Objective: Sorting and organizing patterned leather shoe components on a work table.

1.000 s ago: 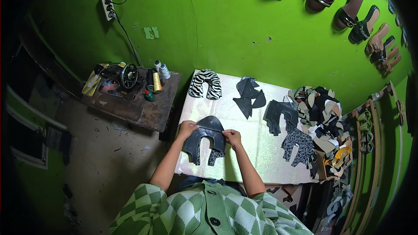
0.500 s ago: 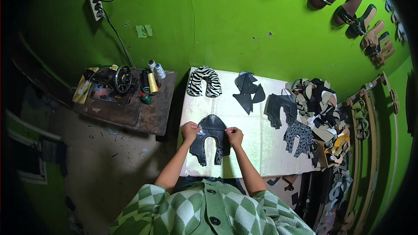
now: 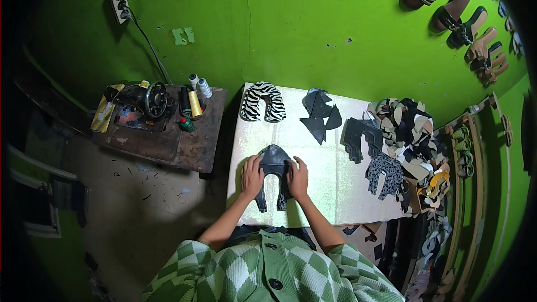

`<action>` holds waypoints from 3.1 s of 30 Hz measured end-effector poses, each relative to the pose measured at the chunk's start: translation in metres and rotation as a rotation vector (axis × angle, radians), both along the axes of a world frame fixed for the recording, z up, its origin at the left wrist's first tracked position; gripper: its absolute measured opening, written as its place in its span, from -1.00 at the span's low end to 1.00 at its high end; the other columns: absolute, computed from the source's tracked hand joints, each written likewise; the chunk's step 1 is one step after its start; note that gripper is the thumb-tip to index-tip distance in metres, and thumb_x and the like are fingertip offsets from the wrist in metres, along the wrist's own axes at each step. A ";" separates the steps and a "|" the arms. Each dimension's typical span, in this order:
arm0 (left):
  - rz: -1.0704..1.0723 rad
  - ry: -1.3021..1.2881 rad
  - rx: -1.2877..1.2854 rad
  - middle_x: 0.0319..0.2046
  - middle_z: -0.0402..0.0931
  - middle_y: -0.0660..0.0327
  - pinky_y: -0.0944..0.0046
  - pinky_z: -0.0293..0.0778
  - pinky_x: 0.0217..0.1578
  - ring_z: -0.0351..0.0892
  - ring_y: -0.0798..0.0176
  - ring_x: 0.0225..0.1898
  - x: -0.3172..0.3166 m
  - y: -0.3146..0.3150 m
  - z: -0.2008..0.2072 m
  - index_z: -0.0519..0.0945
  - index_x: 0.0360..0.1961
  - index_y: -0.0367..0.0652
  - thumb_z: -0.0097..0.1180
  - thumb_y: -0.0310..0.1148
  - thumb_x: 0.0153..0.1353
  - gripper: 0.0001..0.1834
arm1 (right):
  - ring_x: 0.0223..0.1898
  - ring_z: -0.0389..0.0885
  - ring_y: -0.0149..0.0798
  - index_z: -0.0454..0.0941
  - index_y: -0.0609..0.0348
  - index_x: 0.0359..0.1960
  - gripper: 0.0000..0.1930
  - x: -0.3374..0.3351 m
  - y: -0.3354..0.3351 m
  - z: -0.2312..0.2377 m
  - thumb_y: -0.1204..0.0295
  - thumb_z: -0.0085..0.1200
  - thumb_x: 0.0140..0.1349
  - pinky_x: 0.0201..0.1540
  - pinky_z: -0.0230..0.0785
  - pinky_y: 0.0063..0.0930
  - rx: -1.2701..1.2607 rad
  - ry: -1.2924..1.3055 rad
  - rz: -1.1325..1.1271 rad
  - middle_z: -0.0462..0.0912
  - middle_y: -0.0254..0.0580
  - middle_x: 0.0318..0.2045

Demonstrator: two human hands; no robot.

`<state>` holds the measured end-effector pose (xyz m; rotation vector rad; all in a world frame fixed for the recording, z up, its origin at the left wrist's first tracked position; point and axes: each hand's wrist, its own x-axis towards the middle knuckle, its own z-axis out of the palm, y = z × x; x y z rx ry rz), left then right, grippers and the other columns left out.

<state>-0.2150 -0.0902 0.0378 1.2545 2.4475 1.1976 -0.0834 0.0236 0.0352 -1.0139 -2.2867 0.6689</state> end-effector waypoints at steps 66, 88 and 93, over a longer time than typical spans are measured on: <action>-0.250 0.052 0.043 -0.11 0.36 0.03 0.10 0.24 0.01 0.33 -0.02 -0.02 0.098 0.186 0.008 0.41 -0.17 -0.24 0.01 -0.52 -0.02 -0.69 | -0.19 0.42 -0.01 0.54 0.23 -0.24 -0.64 0.146 0.228 -0.007 0.56 0.25 -0.19 -0.06 0.25 -0.29 0.039 0.075 -0.454 0.53 -0.05 -0.25; -0.208 -0.345 -0.301 -0.43 0.55 0.07 0.23 0.49 -0.44 0.58 0.15 -0.44 0.095 0.128 -0.050 0.40 -0.13 -0.22 0.22 -0.54 -0.11 -0.55 | -0.37 0.50 -0.10 0.49 0.26 -0.31 -0.85 0.168 0.122 -0.012 0.56 -0.04 0.05 -0.25 0.36 -0.35 -0.205 0.064 -0.002 0.47 -0.03 -0.39; -0.160 -0.125 -0.358 -0.43 0.54 0.02 0.11 0.46 -0.31 0.56 -0.01 -0.35 0.096 0.139 -0.051 0.44 -0.22 -0.23 0.26 -0.48 -0.20 -0.57 | -0.28 0.47 -0.05 0.49 0.23 -0.29 -0.79 0.147 0.153 -0.020 0.55 0.04 -0.04 -0.18 0.35 -0.34 -0.210 -0.014 0.069 0.46 -0.03 -0.31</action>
